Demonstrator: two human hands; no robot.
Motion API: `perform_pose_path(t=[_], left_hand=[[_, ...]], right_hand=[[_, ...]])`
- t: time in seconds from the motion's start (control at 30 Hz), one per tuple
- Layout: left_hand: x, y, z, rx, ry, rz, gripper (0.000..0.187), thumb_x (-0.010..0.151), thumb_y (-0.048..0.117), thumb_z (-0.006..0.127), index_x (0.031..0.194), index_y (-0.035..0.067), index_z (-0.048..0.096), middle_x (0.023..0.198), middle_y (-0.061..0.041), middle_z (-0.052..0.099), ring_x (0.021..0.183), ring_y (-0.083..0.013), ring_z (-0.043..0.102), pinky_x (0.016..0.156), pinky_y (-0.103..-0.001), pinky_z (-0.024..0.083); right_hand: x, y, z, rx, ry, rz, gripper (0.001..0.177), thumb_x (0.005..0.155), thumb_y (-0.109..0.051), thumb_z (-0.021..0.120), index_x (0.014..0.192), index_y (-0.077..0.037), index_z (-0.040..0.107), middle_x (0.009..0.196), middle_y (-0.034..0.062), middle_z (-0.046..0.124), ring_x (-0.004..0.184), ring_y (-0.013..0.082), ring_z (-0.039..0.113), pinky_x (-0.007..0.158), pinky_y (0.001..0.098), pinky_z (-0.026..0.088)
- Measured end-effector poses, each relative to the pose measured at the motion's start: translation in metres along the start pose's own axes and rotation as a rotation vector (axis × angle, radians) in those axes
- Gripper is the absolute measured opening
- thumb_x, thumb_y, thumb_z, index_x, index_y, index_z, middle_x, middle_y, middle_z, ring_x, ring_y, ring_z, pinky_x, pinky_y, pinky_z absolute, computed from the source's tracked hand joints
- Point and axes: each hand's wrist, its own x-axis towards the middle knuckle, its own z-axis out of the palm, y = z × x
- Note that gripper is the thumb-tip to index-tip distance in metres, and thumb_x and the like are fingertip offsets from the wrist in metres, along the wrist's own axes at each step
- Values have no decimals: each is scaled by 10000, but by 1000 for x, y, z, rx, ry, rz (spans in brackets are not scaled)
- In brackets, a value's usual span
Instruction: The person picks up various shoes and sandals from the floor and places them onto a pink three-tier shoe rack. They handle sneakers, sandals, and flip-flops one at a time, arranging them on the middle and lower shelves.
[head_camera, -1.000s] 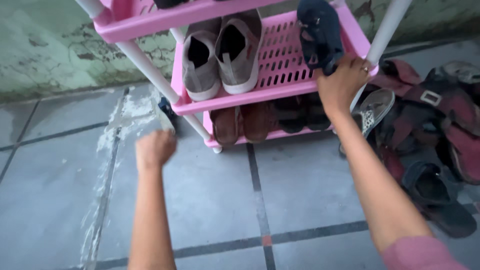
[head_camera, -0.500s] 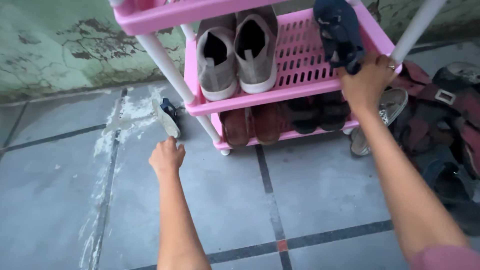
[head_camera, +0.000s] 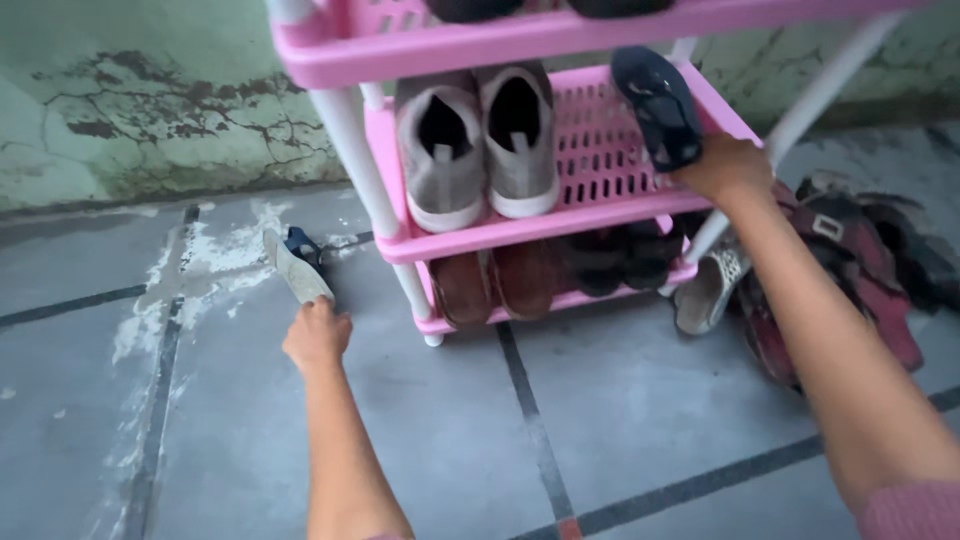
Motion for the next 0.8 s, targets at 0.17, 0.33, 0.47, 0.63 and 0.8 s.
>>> perform_pose_path(t=[0.17, 0.33, 0.47, 0.63, 0.8], left_hand=[[1, -8, 24, -28, -169, 33, 688, 848, 357, 740, 1482, 342, 475, 1572, 52, 416, 1220, -311, 628, 897, -531, 559], [13, -6, 45, 74, -274, 127, 692, 842, 365, 771, 1471, 394, 485, 1660, 179, 254, 1313, -228, 580, 982, -492, 545], [27, 7, 39, 172, -176, 196, 540, 864, 282, 737, 1350, 482, 614, 1702, 201, 238, 1264, -175, 619, 928, -450, 569], [50, 6, 44, 388, -190, 225, 465, 896, 271, 672, 1314, 473, 632, 1647, 220, 238, 1209, -138, 621, 879, -459, 547], [48, -22, 56, 256, -45, 134, 300, 927, 207, 621, 1190, 309, 722, 1538, 162, 441, 1120, -205, 679, 801, -465, 567]], right_hand=[[-27, -16, 10, 56, 191, 59, 598, 757, -530, 844, 1089, -38, 778, 1063, 240, 741, 993, 455, 699, 852, 524, 556], [-51, -30, -17, 112, 140, 99, 474, 807, -457, 854, 1036, -46, 796, 956, 244, 752, 928, 438, 721, 838, 521, 566], [-53, -28, -21, 109, 158, 84, 478, 801, -483, 844, 990, -46, 801, 908, 233, 744, 883, 442, 716, 787, 532, 566], [-43, -17, -9, 8, 172, -24, 542, 840, -551, 827, 969, -25, 796, 903, 231, 749, 876, 431, 728, 819, 510, 576], [-38, -1, -2, 88, 208, -56, 566, 794, -561, 858, 1017, -43, 808, 885, 230, 737, 843, 437, 715, 797, 508, 566]])
